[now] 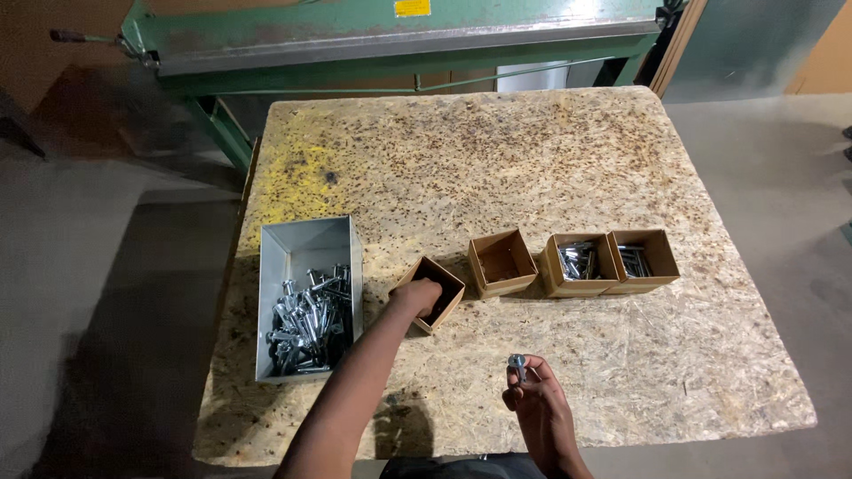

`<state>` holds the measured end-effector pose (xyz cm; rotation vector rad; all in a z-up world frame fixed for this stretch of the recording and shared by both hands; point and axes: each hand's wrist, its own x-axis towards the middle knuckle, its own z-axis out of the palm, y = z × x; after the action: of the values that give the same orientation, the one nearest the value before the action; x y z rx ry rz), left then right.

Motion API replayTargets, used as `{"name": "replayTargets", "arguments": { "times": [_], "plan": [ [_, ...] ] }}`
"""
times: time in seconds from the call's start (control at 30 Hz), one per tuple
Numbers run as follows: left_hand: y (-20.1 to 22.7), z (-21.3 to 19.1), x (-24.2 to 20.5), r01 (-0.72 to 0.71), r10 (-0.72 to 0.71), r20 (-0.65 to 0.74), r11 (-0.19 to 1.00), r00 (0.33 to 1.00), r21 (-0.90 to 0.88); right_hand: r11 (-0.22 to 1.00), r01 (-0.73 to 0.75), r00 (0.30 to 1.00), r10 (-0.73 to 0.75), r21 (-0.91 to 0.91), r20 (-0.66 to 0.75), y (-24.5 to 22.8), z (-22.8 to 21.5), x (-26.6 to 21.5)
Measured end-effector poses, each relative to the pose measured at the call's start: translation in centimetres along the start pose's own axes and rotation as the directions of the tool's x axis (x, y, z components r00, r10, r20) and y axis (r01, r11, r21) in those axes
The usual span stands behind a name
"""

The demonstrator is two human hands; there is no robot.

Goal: The person repeatedly picks a bolt from a metal bin, takes a nut from a small cardboard box, and threads the nut onto the bolt by hand. The assembled fasteners are placed into a second cardboard box. The process continues throughout the clip.

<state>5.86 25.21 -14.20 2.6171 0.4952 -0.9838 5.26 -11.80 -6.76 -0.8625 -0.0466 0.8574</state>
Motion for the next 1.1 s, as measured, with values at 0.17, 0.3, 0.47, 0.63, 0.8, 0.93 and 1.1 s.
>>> {"name": "replayTargets", "arguments": {
  "times": [0.17, 0.3, 0.47, 0.63, 0.8, 0.93, 1.1],
  "plan": [
    [-0.8, 0.8, 2.1, -0.001, 0.002, 0.034, 1.000, 0.999, -0.027, 1.000, -0.009, 1.000, 0.009, -0.027, 0.017, 0.3, 1.1, 0.2],
    [-0.1, 1.2, 2.0, 0.047, -0.048, -0.036, 0.998, 0.998, -0.043, 0.999, 0.015, 0.999, -0.013, -0.038, 0.051, 1.0, 1.3, 0.6],
    [-0.4, 1.3, 0.1, 0.021, -0.058, -0.136, 0.966, 0.989, -0.258, 0.998, 0.001, 1.000, 0.000, -0.061, 0.028, 1.3, 1.5, 0.5],
    [0.4, 1.5, -5.7, -0.397, -0.013, -0.659, 0.789, 0.752, -0.469, 0.996, 0.016, 0.999, -0.020, -0.087, -0.043, 1.6, 1.9, 0.6],
    [6.1, 4.9, -15.6, -0.775, -0.203, -0.762, 0.017, 0.615, -0.631, 0.978, 0.036, 0.999, -0.030, -0.206, 0.033, 2.3, 2.8, 0.7],
    [8.6, 7.8, -19.8, -0.787, -0.220, -0.772, 0.034, 0.596, -0.616, 0.954, 0.016, 0.998, 0.002, -0.299, 0.061, 2.8, 4.2, 0.2],
    [9.6, 6.6, -24.2, -0.797, -0.236, -0.778, 0.021, 0.583, -0.604, 0.889, 0.147, 0.975, -0.057, -0.434, 0.215, 2.9, 6.5, -0.7]
  ]
}}
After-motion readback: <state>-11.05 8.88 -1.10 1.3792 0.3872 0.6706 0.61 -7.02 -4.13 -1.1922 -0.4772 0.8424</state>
